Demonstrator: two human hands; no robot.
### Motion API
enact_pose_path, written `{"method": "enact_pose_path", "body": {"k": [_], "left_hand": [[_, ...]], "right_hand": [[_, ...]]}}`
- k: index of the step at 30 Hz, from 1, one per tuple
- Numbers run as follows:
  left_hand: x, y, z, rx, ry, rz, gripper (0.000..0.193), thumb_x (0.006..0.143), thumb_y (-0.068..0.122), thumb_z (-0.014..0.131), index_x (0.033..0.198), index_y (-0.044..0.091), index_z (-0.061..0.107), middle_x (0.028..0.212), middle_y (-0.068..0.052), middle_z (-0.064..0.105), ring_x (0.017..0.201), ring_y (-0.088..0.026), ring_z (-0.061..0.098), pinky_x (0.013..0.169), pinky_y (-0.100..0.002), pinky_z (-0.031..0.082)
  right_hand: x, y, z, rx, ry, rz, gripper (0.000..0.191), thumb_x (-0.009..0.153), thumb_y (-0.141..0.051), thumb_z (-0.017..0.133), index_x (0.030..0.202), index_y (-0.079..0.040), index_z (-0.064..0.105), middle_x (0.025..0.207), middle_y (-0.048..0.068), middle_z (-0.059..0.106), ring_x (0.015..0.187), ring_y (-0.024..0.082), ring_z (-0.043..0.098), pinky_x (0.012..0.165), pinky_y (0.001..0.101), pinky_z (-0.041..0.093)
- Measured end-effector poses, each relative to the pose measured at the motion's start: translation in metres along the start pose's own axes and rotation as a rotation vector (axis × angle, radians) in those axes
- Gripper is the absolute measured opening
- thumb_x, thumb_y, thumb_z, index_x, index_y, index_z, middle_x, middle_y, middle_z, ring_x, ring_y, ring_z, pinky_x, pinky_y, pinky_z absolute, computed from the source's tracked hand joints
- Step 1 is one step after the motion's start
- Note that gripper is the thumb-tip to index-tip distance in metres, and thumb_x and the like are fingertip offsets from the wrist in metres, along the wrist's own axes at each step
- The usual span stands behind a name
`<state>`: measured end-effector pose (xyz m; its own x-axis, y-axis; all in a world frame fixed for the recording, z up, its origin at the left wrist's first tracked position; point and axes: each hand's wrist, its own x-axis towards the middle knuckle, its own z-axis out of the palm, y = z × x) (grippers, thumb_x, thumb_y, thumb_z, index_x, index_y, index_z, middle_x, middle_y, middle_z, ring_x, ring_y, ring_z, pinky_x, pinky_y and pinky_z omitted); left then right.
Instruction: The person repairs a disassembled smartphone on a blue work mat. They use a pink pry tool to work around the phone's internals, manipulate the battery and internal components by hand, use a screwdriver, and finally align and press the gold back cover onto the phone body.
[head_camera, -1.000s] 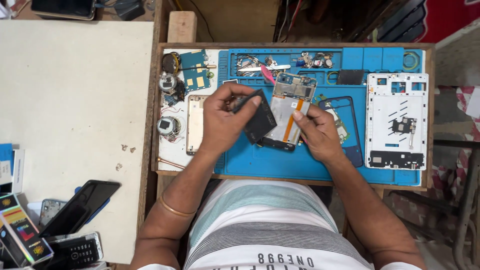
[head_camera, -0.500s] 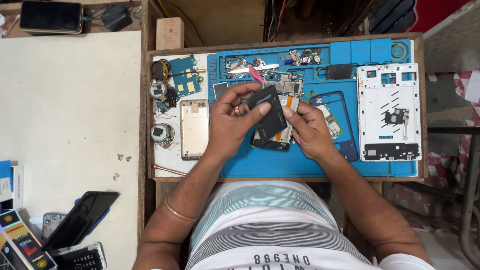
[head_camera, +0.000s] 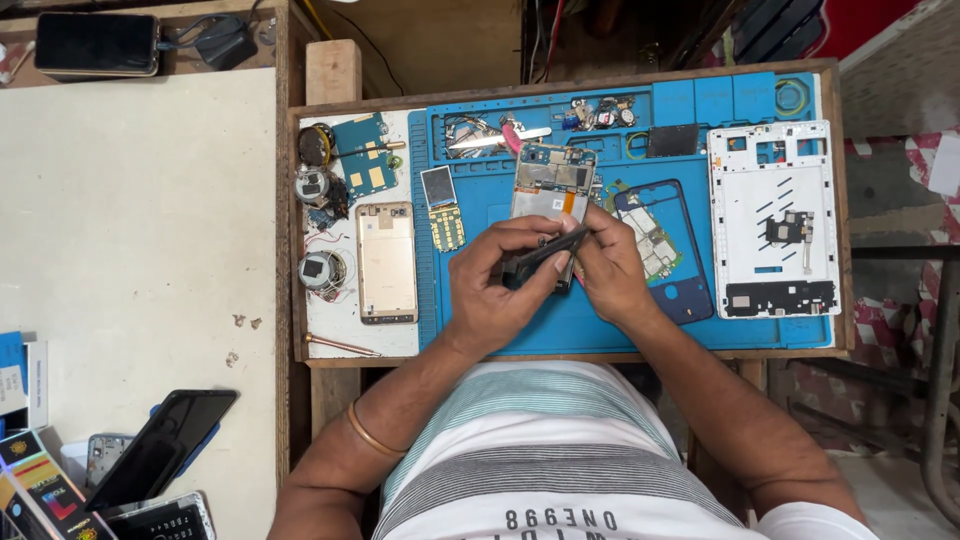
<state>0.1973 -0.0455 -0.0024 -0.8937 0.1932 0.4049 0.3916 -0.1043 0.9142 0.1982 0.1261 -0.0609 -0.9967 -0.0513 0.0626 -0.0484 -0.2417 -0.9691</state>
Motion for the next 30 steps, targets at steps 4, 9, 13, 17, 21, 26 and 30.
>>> {"method": "enact_pose_path", "body": {"k": [4, 9, 13, 17, 21, 26, 30], "left_hand": [[-0.001, -0.002, 0.004, -0.116, -0.045, -0.061, 0.02, 0.098, 0.0, 0.074, 0.116, 0.001, 0.065, 0.124, -0.014, 0.072, 0.103, -0.013, 0.073, 0.087, -0.025, 0.062], [0.0, 0.007, -0.003, 0.053, -0.141, 0.086, 0.024, 0.096, 0.001, 0.076, 0.118, 0.006, 0.07, 0.121, -0.01, 0.072, 0.111, -0.019, 0.072, 0.095, -0.031, 0.06], [0.0, 0.013, -0.011, 0.095, -0.193, 0.198, 0.026, 0.096, 0.002, 0.076, 0.121, 0.009, 0.07, 0.12, -0.007, 0.073, 0.117, -0.021, 0.071, 0.099, -0.031, 0.057], [-0.003, 0.013, -0.02, 0.152, -0.131, 0.177, 0.023, 0.098, 0.006, 0.075, 0.12, 0.008, 0.069, 0.118, -0.01, 0.073, 0.114, -0.02, 0.072, 0.099, -0.033, 0.059], [0.002, 0.004, -0.028, -0.178, 0.199, -0.143, 0.023, 0.109, 0.017, 0.068, 0.129, 0.006, 0.067, 0.126, -0.014, 0.071, 0.119, -0.025, 0.068, 0.106, -0.04, 0.058], [0.023, -0.004, -0.056, -0.825, 0.319, -0.302, 0.039, 0.116, 0.034, 0.05, 0.147, 0.011, 0.048, 0.134, -0.016, 0.063, 0.123, -0.034, 0.065, 0.1, -0.054, 0.059], [0.022, 0.0, -0.062, -0.969, 0.306, -0.438, 0.048, 0.112, 0.045, 0.038, 0.155, 0.023, 0.039, 0.143, -0.014, 0.058, 0.134, -0.038, 0.06, 0.106, -0.062, 0.056]], "right_hand": [[-0.001, -0.006, 0.002, 0.028, -0.009, 0.016, 0.027, 0.112, -0.019, 0.053, 0.122, 0.003, 0.065, 0.109, 0.003, 0.07, 0.101, 0.008, 0.062, 0.091, 0.024, 0.052], [-0.002, -0.015, 0.005, -0.024, 0.035, 0.006, 0.027, 0.111, -0.022, 0.056, 0.121, 0.001, 0.068, 0.103, 0.002, 0.067, 0.093, 0.006, 0.06, 0.08, 0.024, 0.051], [-0.003, -0.019, 0.004, -0.083, 0.062, -0.005, 0.028, 0.111, -0.023, 0.056, 0.123, -0.001, 0.068, 0.104, 0.003, 0.067, 0.091, 0.007, 0.06, 0.08, 0.0242, 0.051], [-0.001, -0.017, 0.005, -0.036, 0.055, -0.047, 0.03, 0.111, -0.023, 0.056, 0.127, 0.001, 0.066, 0.113, 0.005, 0.069, 0.102, 0.008, 0.063, 0.09, 0.0246, 0.052], [-0.004, -0.015, 0.004, -0.036, 0.056, -0.042, 0.034, 0.112, -0.024, 0.055, 0.131, 0.003, 0.063, 0.117, 0.008, 0.07, 0.106, 0.009, 0.064, 0.094, 0.0247, 0.053], [-0.004, -0.011, 0.0, 0.082, 0.054, -0.003, 0.036, 0.111, -0.025, 0.055, 0.133, 0.003, 0.062, 0.118, 0.009, 0.071, 0.106, 0.01, 0.065, 0.093, 0.0256, 0.054], [-0.004, -0.008, -0.003, 0.121, 0.059, 0.014, 0.037, 0.112, -0.025, 0.055, 0.134, 0.003, 0.062, 0.12, 0.009, 0.07, 0.107, 0.01, 0.065, 0.094, 0.0256, 0.054]]}}
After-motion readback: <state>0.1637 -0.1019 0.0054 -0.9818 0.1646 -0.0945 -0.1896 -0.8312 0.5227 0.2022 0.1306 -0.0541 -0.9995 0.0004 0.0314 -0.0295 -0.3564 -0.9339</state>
